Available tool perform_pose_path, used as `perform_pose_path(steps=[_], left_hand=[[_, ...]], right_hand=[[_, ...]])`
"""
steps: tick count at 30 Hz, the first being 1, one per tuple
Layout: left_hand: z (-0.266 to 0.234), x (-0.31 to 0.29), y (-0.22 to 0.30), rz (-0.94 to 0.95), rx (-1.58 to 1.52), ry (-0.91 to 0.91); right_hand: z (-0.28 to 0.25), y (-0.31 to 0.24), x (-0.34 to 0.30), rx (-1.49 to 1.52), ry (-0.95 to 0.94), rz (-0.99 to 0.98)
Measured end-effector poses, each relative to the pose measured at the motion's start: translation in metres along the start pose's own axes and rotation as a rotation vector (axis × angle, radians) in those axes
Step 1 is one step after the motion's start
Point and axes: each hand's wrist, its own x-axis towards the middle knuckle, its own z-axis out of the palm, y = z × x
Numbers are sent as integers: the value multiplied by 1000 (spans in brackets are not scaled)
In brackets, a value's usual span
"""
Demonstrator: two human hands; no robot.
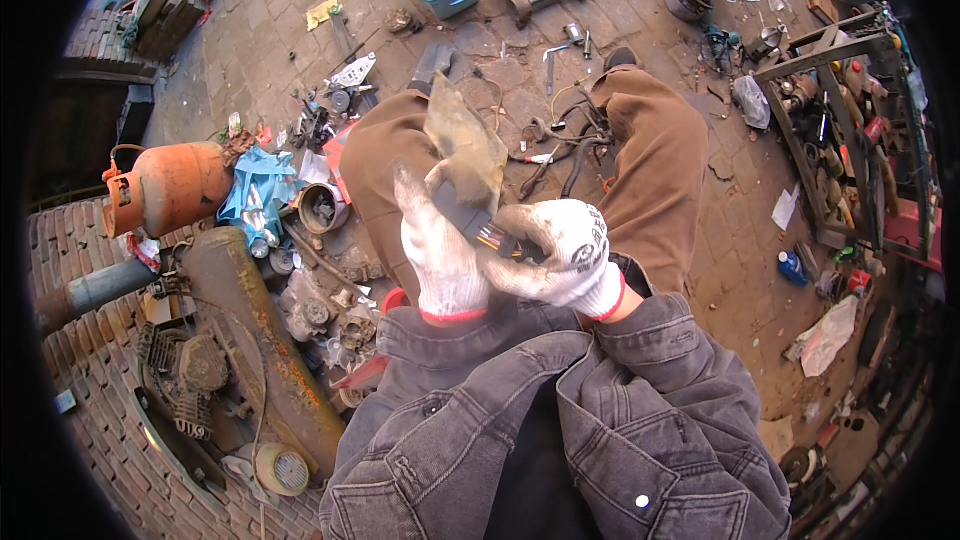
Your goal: The person sits on the ground and strips the outer sheath of a black cable, then uses a flat metal tool to scrape and clean the exposed conductors. They repeatedly twist and inspect the wires while handling the cable with gloved hands.
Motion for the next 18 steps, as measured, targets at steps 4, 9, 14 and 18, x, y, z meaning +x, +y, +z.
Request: perform_pose_path(steps=[4,9,14,18], left_hand=[[-7,7,-1,-23,-62,-221],[-7,9,7,58,-167,-620],[-6,2,8,48,-40,-698],[-6,-1,11,561,296,-617]], right_hand=[[4,7,-4,59,52,117],[0,14,-13,989,22,713],[1,29,-21,1065,-74,673],[5,37,-22,1013,-55,746]])
